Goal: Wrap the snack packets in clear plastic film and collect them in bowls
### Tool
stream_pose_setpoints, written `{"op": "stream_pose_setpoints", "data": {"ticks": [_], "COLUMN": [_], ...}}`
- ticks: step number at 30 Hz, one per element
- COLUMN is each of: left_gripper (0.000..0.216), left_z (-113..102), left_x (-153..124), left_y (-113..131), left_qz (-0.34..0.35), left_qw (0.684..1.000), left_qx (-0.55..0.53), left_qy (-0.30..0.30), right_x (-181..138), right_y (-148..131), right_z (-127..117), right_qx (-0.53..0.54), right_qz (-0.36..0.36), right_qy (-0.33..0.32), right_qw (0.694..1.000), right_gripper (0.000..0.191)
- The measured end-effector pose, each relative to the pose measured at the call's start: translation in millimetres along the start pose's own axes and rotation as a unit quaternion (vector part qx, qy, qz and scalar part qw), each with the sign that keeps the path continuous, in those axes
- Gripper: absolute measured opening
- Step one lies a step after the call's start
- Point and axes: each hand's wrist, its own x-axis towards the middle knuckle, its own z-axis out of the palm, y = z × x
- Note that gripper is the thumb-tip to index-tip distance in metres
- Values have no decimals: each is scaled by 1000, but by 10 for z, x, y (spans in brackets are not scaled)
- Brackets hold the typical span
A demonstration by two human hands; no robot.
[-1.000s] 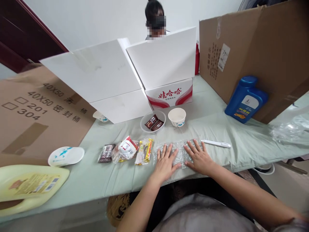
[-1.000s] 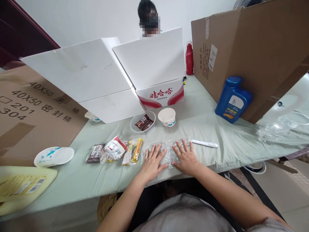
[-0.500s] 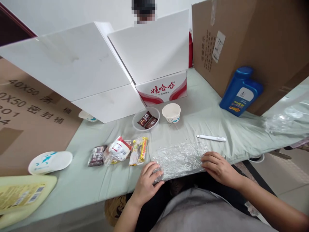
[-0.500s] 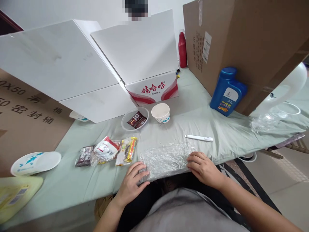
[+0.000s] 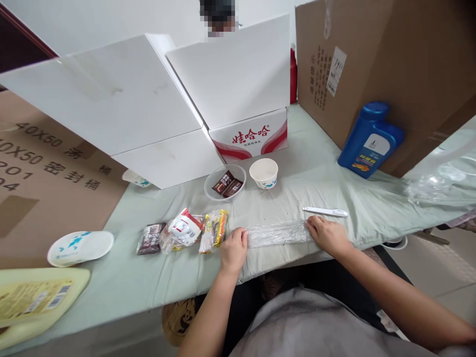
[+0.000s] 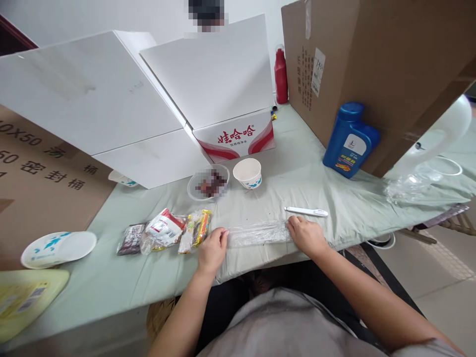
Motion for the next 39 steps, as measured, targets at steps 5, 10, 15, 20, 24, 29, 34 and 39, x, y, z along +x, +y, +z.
{"op": "stream_pose_setpoints", "data": {"ticks": [5,10,15,20,24,29,34,39], "left_gripper": [30,34,63,78,75,48,47,55], "left_z": [7,-202,-57,161,97,-30,-58,-83], "left_x": [84,94,-89,-183,-188,-331,-409,-367], "left_y": [77,340,593,524,555,789,852,758], "left_qz": [-2,39,198,186,185,144,213,310], "left_qw": [997,991,978,972,974,986,961,921], "left_qx": [73,25,-10,42,41,-14,-107,-106], "left_qy": [-12,124,-59,-139,-121,-87,-140,-210], "right_x": [-22,-62,-89,-239,-452,-662,-678,-402], "right_y": [-25,-237,-438,-182,180,427,224,-146], "right_z": [-79,-215,31,158,47,-162,-551,-954], "right_qx": [-32,32,22,-6,-24,31,141,273], "right_qz": [-14,-110,-254,-207,-169,-205,-256,-309], "right_qy": [53,131,29,-30,-16,24,33,-57], "right_qw": [998,985,966,978,985,978,956,909], "right_gripper": [30,29,74,95,77,51,34,23]}}
